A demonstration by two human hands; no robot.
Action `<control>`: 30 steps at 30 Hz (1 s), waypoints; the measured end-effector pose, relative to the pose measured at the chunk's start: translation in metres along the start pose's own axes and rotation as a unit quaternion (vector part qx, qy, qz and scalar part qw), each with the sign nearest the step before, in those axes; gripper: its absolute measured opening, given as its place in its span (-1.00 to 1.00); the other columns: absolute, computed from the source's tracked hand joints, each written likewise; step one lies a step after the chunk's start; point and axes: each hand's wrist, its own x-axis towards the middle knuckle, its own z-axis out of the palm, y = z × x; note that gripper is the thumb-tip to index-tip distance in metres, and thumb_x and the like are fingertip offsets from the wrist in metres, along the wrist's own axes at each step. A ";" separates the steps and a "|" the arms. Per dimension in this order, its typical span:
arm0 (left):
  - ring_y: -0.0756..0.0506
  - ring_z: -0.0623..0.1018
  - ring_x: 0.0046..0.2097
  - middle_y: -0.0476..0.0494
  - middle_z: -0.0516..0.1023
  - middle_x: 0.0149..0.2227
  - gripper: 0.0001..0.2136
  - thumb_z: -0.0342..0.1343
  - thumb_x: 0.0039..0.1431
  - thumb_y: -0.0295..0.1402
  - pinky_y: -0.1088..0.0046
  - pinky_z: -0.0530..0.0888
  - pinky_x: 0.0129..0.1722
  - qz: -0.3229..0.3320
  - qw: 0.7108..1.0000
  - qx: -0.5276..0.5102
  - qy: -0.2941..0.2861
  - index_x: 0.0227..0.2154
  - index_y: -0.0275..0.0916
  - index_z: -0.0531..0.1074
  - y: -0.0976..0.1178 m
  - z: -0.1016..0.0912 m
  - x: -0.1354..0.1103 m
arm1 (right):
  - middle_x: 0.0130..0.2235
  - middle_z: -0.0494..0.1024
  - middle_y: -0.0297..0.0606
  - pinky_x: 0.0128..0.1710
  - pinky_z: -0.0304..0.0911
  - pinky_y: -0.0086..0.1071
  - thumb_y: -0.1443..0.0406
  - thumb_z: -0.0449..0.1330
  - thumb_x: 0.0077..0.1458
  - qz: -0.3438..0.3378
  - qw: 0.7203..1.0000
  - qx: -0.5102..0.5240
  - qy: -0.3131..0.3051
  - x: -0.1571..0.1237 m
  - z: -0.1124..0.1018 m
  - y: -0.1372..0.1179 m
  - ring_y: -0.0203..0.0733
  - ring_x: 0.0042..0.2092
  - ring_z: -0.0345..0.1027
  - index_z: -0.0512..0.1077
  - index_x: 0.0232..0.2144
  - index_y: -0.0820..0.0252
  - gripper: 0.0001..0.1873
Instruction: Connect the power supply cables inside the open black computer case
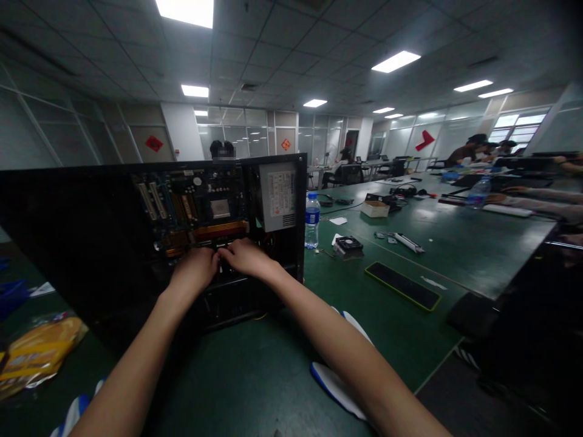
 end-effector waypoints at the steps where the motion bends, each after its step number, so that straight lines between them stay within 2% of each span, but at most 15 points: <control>1: -0.28 0.62 -0.19 -0.38 0.64 -0.22 -0.61 -0.16 0.29 -0.28 0.33 0.45 -0.24 -0.001 1.000 0.003 -0.002 -0.27 -0.31 0.59 0.001 0.000 0.000 | -0.18 0.63 0.02 -0.25 0.23 -0.41 0.03 -0.07 0.33 0.002 1.000 -0.003 0.003 0.000 0.000 0.000 -0.04 -0.13 0.51 0.59 -0.24 0.29 -0.44; 6: -0.28 0.62 -0.17 -0.40 0.64 -0.22 -0.61 -0.15 0.30 -0.28 0.33 0.45 -0.22 -0.005 1.000 0.018 -0.003 -0.25 -0.35 0.59 0.003 -0.002 -0.002 | -0.23 0.63 0.07 -0.32 0.24 -0.37 -0.03 -0.14 0.34 -0.001 1.000 -0.012 0.023 0.002 0.004 0.002 -0.01 -0.19 0.52 0.59 -0.26 0.33 -0.34; 10: -0.27 0.62 -0.17 -0.39 0.64 -0.22 -0.62 -0.13 0.30 -0.29 0.35 0.44 -0.23 0.004 1.000 0.015 0.003 -0.26 -0.34 0.60 0.003 -0.004 -0.002 | -0.21 0.63 0.10 -0.31 0.25 -0.38 -0.08 -0.14 0.31 0.007 1.000 -0.015 0.017 0.001 0.004 0.002 0.00 -0.17 0.52 0.60 -0.26 0.33 -0.29; 13: -0.27 0.62 -0.19 -0.38 0.64 -0.25 -0.62 -0.12 0.30 -0.28 0.34 0.44 -0.25 0.007 1.000 0.009 0.005 -0.30 -0.33 0.60 0.004 -0.005 -0.004 | -0.19 0.62 0.13 -0.29 0.25 -0.36 -0.06 -0.11 0.31 0.025 0.999 -0.017 0.014 0.001 0.003 0.001 0.03 -0.15 0.52 0.60 -0.23 0.35 -0.33; 20: -0.32 0.62 -0.21 -0.43 0.63 -0.27 -0.59 -0.13 0.29 -0.21 0.28 0.47 -0.26 -0.053 0.998 0.019 0.034 -0.28 -0.34 0.60 0.009 -0.007 -0.010 | -0.15 0.61 0.13 -0.23 0.26 -0.36 0.10 -0.07 0.35 0.030 0.999 -0.021 -0.001 0.001 0.003 0.000 0.03 -0.10 0.52 0.58 -0.21 0.37 -0.46; 25: -0.27 0.62 -0.20 -0.39 0.64 -0.25 -0.61 -0.13 0.28 -0.24 0.34 0.46 -0.25 -0.008 1.000 -0.004 -0.002 -0.30 -0.30 0.60 0.006 -0.008 -0.008 | -0.12 0.59 0.16 -0.20 0.28 -0.36 0.12 -0.04 0.34 0.043 0.999 -0.010 -0.012 0.003 0.005 0.003 0.03 -0.08 0.51 0.56 -0.15 0.40 -0.50; 30: -0.32 0.62 -0.23 -0.42 0.63 -0.28 -0.58 -0.14 0.26 -0.20 0.30 0.46 -0.30 -0.039 0.999 0.026 0.018 -0.33 -0.32 0.60 0.008 -0.009 -0.009 | -0.12 0.59 0.18 -0.22 0.29 -0.33 0.10 -0.03 0.33 0.069 0.997 -0.017 -0.015 0.001 0.001 0.001 0.08 -0.08 0.51 0.56 -0.15 0.42 -0.49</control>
